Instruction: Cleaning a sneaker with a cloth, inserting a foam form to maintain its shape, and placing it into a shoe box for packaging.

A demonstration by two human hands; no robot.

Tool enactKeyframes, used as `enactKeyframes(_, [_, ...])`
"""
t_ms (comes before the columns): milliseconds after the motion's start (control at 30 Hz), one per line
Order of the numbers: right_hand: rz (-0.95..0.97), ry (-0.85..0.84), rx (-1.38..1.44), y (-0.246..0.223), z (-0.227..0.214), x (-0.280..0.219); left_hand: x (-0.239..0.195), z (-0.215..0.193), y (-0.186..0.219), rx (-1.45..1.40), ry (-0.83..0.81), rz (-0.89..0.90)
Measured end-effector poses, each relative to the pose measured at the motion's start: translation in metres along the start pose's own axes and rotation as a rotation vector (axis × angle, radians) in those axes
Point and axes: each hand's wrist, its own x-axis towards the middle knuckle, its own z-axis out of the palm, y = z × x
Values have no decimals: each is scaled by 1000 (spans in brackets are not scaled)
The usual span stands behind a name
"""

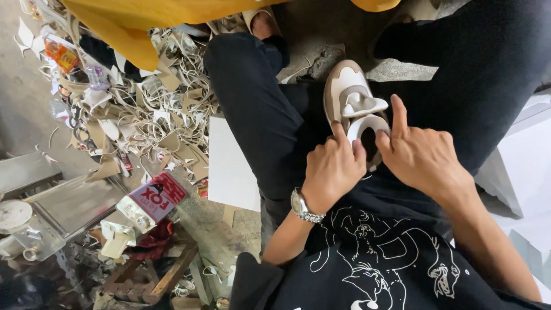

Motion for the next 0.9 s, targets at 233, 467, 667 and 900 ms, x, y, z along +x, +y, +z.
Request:
enactKeyframes(233, [-151,-3,45,3,24,22,25,12,-20,-176,-167,-113])
enactKeyframes(467, [-202,-147,28,12,15,24,26,14,-18,-134,-67,-122])
enactKeyframes(667, [-180,-26,-36,13,30,23,13,-17,-12,-283,-93,-60])
enactKeyframes(900, [-150,-147,64,17,1,21,12,-2,-20,-208,-130,-57])
